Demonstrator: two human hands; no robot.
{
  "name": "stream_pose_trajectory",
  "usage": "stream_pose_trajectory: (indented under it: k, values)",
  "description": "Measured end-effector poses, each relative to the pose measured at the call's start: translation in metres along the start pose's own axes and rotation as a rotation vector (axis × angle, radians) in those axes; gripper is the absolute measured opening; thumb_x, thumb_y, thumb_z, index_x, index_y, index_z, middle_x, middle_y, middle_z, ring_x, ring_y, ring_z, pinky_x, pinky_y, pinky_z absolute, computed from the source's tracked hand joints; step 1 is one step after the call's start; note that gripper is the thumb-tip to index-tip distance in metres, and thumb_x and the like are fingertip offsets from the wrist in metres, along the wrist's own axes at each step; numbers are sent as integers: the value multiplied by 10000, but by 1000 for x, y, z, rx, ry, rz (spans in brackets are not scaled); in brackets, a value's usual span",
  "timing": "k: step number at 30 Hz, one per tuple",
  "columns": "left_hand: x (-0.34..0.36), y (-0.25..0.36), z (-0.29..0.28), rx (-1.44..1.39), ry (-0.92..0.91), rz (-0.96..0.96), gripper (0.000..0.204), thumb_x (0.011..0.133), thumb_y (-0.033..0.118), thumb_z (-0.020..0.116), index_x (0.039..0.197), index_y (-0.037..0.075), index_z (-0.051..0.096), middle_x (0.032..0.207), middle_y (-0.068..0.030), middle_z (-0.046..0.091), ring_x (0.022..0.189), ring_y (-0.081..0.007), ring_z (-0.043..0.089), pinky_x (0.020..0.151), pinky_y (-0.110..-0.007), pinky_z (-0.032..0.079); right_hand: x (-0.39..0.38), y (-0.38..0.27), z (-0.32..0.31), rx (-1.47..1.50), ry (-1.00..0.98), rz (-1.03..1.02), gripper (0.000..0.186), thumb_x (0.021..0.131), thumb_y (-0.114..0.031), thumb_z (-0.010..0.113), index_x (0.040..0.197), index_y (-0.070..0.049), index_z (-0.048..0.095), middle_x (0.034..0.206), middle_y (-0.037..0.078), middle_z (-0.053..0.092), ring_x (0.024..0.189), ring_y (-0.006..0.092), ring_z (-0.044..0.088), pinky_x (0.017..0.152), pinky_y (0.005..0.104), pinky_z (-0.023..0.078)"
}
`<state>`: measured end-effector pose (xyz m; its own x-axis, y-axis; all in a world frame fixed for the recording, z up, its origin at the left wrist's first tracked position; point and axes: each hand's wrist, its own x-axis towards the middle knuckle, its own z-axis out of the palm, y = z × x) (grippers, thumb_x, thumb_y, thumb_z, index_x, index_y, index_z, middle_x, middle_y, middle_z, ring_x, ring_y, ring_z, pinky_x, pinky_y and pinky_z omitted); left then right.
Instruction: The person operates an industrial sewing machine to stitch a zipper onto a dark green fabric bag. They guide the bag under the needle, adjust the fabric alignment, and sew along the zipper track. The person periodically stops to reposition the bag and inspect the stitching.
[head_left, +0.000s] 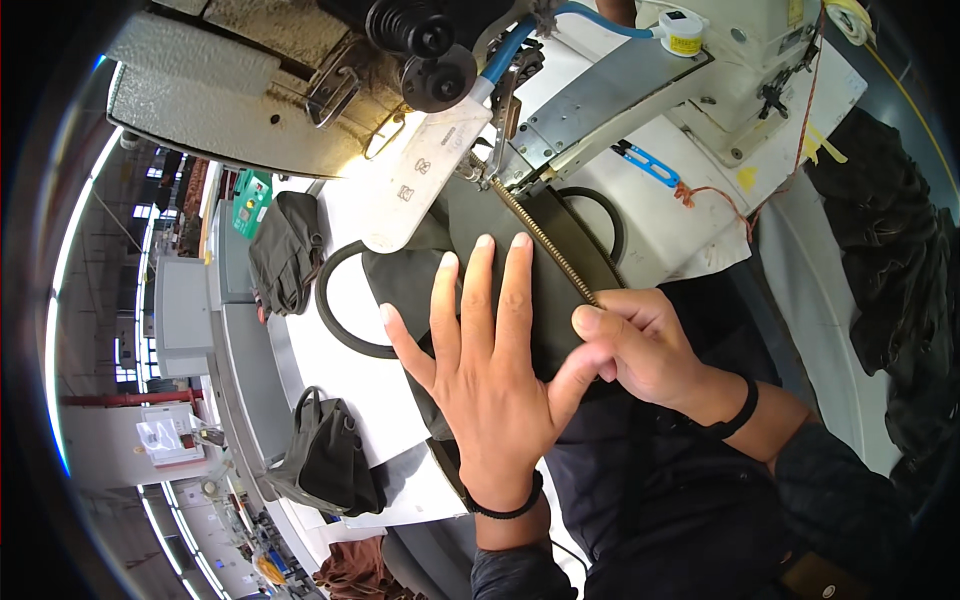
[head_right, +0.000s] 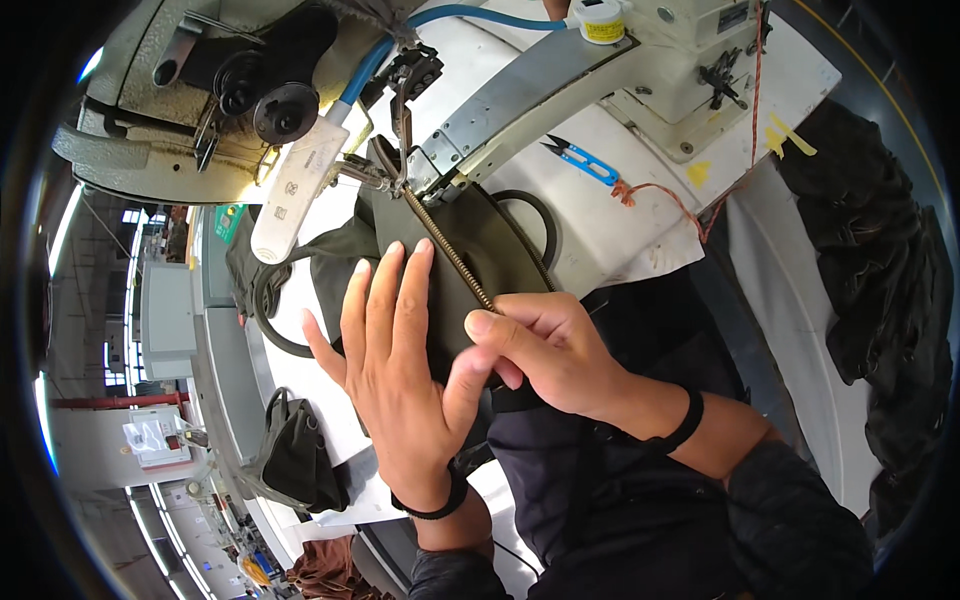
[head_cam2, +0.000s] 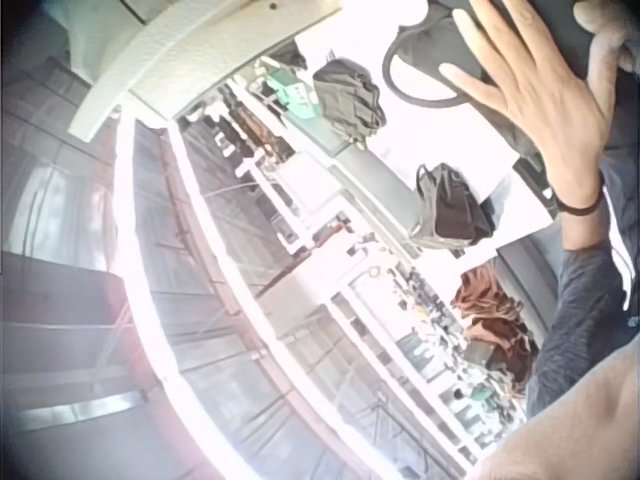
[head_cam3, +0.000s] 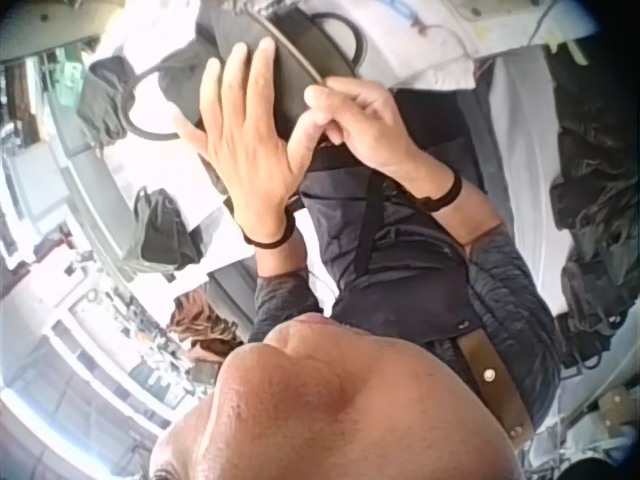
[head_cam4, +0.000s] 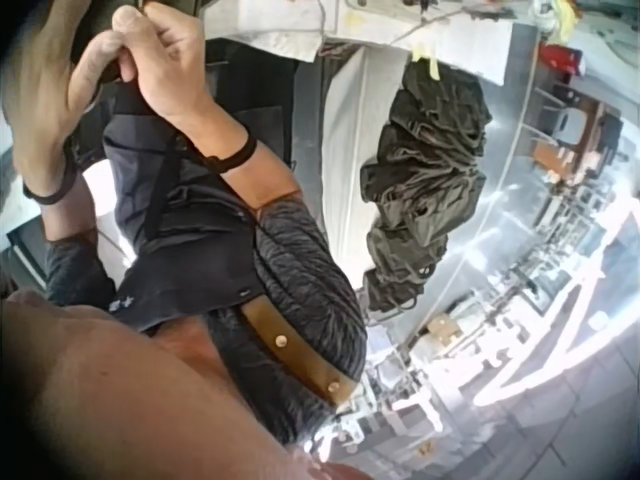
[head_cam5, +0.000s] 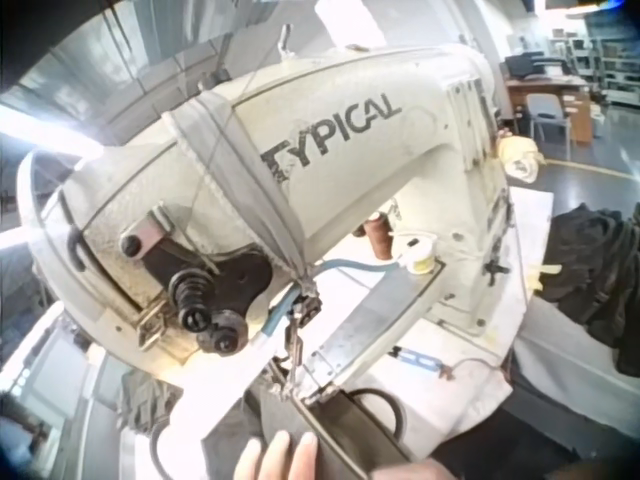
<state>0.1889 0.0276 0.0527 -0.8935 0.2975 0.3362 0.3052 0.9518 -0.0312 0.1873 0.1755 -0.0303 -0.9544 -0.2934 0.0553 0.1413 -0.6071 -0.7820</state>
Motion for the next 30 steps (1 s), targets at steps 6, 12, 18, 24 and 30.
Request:
stream_pose_trajectory:
  k: [6,12,18,24,30]
  values:
    - [14,-4,5,49,-10,-8,747,967,652,534,1496,125,566,1480,-110,570,1416,-334,455,1209,-664,38,13,2,3,37,32,-13,362,1084,-248,591,791,-41,640,639,-22,540,575,32,462,557,218,396]
    - [22,-7,13,6,26,-20,700,986,607,550,1474,105,579,1445,-115,598,1384,-336,478,1202,-683,72,21,3,2,-7,58,-17,371,1088,-259,588,796,-39,649,634,-22,537,577,37,466,591,232,450]
    - [26,-11,12,-44,48,-12,682,970,570,603,1448,84,597,1412,-114,615,1355,-333,496,1205,-682,82,22,-2,7,-57,67,-18,391,1088,-255,589,759,-49,633,617,-22,533,570,39,479,599,234,468]
    - [30,-17,15,-85,73,15,672,965,544,625,1437,66,603,1392,-127,623,1346,-337,501,1207,-679,87,27,-1,8,-86,74,-54,391,1080,-252,601,750,-44,632,616,-23,535,569,36,477,563,231,434]
    - [33,-19,18,-103,89,11,675,970,545,621,1435,57,599,1381,-130,630,1345,-337,512,1211,-673,86,30,0,7,-124,90,-57,385,1069,-249,615,743,-44,629,615,-23,533,571,27,465,529,224,388]
